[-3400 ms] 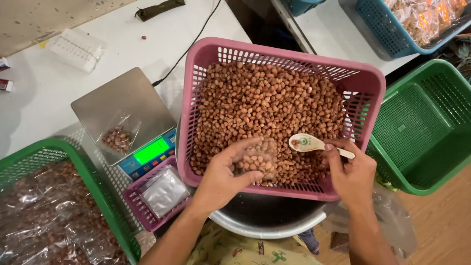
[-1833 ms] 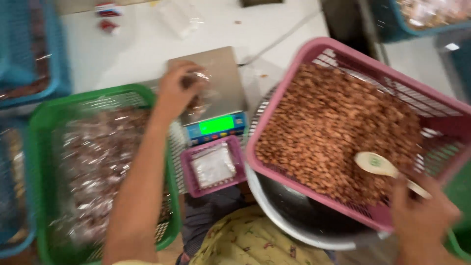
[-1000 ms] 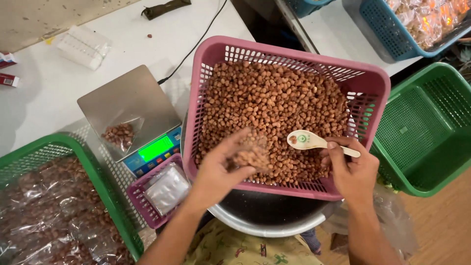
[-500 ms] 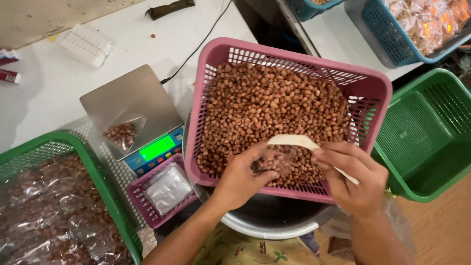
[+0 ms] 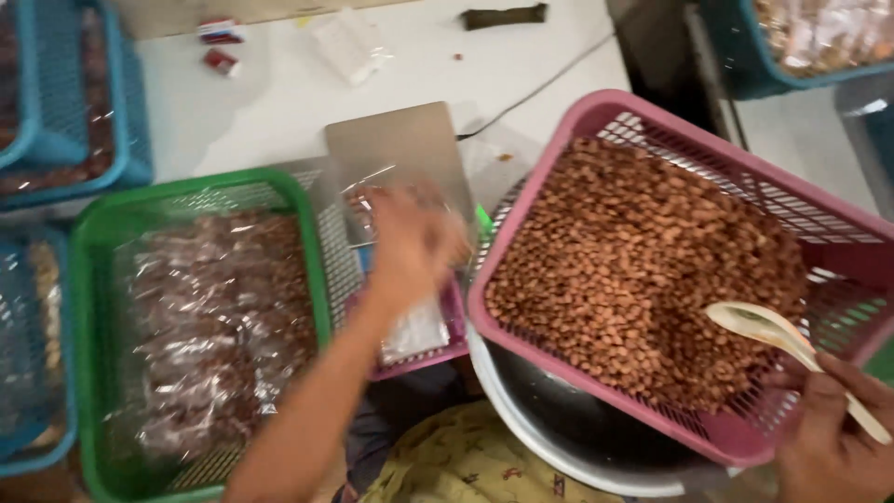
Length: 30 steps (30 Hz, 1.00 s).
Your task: Scooping peanuts from a large basket into small plastic bags and weighing them on a digital scale for packaging.
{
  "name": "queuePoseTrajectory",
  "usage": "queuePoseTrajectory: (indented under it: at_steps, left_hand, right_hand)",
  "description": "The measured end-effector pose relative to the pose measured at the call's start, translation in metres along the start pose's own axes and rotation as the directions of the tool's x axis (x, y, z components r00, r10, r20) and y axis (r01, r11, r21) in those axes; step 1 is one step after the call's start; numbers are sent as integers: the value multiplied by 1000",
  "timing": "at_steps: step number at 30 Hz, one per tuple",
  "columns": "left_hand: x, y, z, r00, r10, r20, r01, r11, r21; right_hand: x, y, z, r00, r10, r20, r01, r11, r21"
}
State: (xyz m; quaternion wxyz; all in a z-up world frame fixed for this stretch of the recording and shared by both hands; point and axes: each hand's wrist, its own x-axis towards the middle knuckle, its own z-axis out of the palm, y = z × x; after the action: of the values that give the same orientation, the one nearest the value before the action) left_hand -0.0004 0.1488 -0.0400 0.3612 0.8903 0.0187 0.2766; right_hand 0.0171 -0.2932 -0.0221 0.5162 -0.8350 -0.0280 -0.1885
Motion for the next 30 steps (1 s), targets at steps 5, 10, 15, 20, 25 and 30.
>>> queuePoseTrajectory:
  at_steps: [5, 10, 15, 20, 25, 30]
  left_hand:
    - [47, -118, -37, 913, -318, 257, 270, 941, 206]
    - [46, -125, -45, 868, -363, 340, 372, 927, 41]
    - [34, -97, -51, 1000, 19, 1, -19, 980, -197]
    - [31, 5, -39, 994, -16, -110, -40, 872, -489]
    - [8, 51, -10, 923, -377, 73, 340, 714, -612]
    - [-5, 88, 23, 717, -496, 489, 639, 189, -745]
  right_hand:
    - [3, -11, 0, 981, -126, 149, 143, 983, -111]
    - [0, -28, 7, 975, -104, 196, 148, 963, -223]
    - [14, 36, -20, 943, -199, 266, 329, 679, -656]
    - [17, -13, 17, 954, -68, 293, 242, 751, -615]
    - [16, -43, 29, 967, 138, 214, -14, 867, -498]
    - [17, -36, 19, 971, 132, 202, -32, 901, -433]
